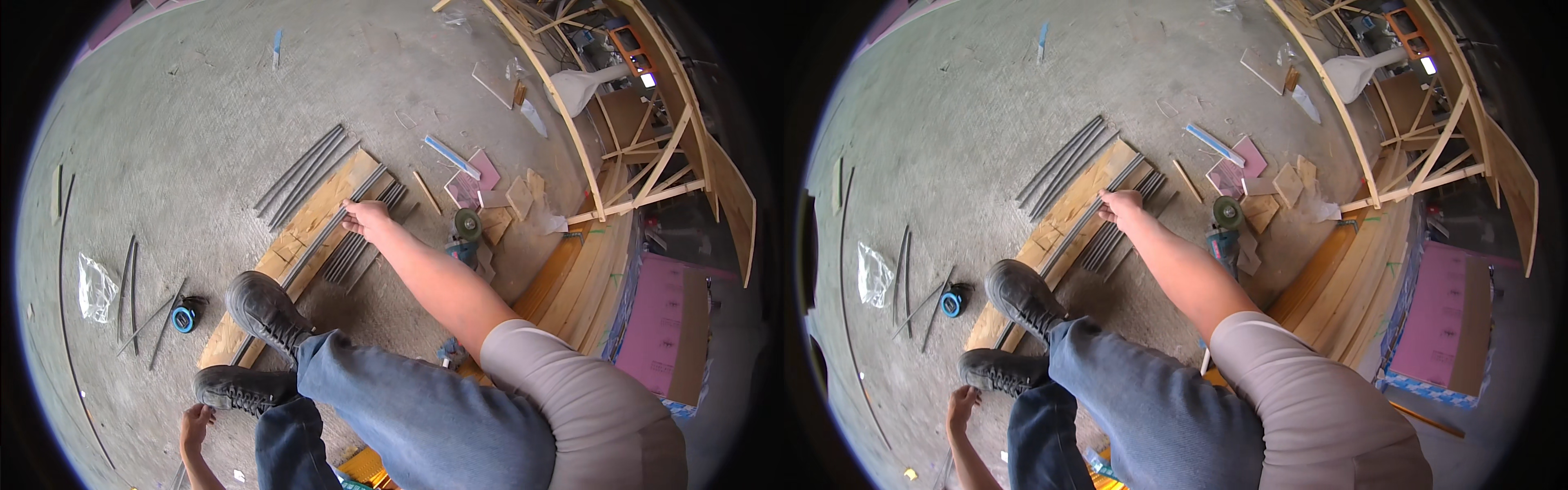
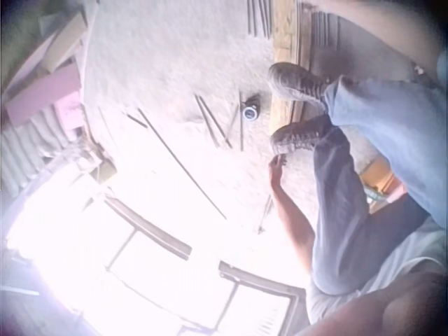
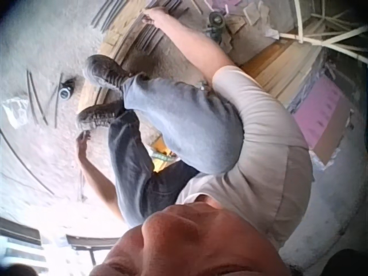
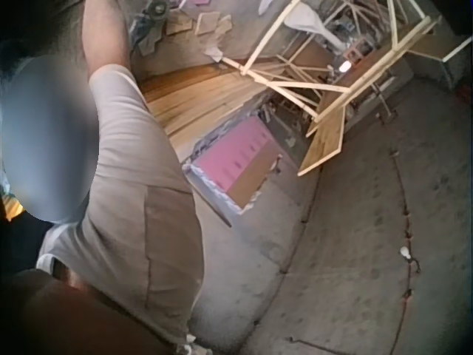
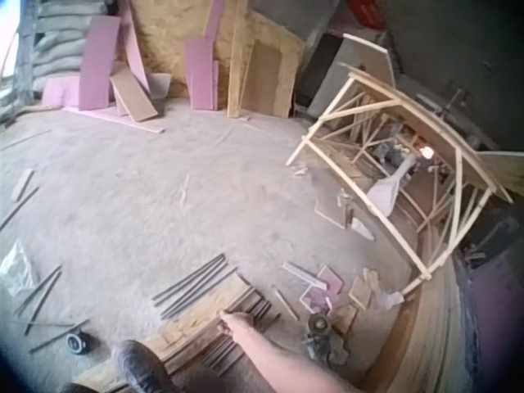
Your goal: The person sits on the floor and uses an angle grinder to cut and grind metal rods. They repeatedly pick up rods, position them on a wooden board, and apply the grinder to the ends, producing sparks. The person handles the rods one at a time and places the finished pieces aside.
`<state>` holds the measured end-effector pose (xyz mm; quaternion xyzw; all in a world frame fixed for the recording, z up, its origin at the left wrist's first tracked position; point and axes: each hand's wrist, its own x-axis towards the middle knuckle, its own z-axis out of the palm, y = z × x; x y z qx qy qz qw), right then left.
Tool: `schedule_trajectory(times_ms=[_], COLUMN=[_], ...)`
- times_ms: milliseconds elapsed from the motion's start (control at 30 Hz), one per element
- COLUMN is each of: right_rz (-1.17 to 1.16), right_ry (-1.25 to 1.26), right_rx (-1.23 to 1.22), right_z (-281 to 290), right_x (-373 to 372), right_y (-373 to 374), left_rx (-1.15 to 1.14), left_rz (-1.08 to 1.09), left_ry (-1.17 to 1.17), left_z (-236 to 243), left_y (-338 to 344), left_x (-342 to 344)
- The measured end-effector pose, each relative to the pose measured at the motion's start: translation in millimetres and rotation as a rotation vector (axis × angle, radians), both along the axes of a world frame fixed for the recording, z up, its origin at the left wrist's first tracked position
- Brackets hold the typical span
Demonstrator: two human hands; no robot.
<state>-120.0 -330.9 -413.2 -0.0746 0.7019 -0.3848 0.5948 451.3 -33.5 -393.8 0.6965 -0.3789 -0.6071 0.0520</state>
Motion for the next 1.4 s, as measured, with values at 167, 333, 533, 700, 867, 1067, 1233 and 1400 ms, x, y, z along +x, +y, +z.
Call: schedule_trajectory(times_ms=[167,333,533,700,867,1067,1233,1400], right_rz=[0.192,0.405,0.641,0.64,0.596,0.623,0.681,0.695], right_ry=[0.201,0.343,0.422,0.427,0.452,0.466,0.563,0.598], right_rx=[0.051,0.061,0.066,0.022,-0.017,-0.002,0.046,0.04], right_z=[6.0,17.2,21.8,14.0,13.0,12.4,9.7,7.6], right_x=[-4.5,-5.8,-12.6,-17.7,-14.9,-14.1,-14.0,-8.8], right_y=[-9.7,-13.5,-12.9,-10.3,-6.6,-6.7,-7.8,-8.8], left_rx=[0.001,-0.028,-0.027,-0.041,-0.054,-0.049,-0.075,-0.088], left_rz=[0.022,0.037,0.008,0.02,0.03,0.008,-0.024,-0.012], left_ry=[0.002,-0.01,-0.036,-0.022,0.003,-0.023,-0.079,-0.111], left_z=[3.3,6.3,13.0,6.5,2.0,2.7,5.3,3.3], left_y=[-1.9,-0.9,-5.1,-1.2,2.2,0.4,-3.5,-0.1], left_x=[-1.5,2.2,0.1,-0.2,2.0,1.0,-4.7,-6.3])
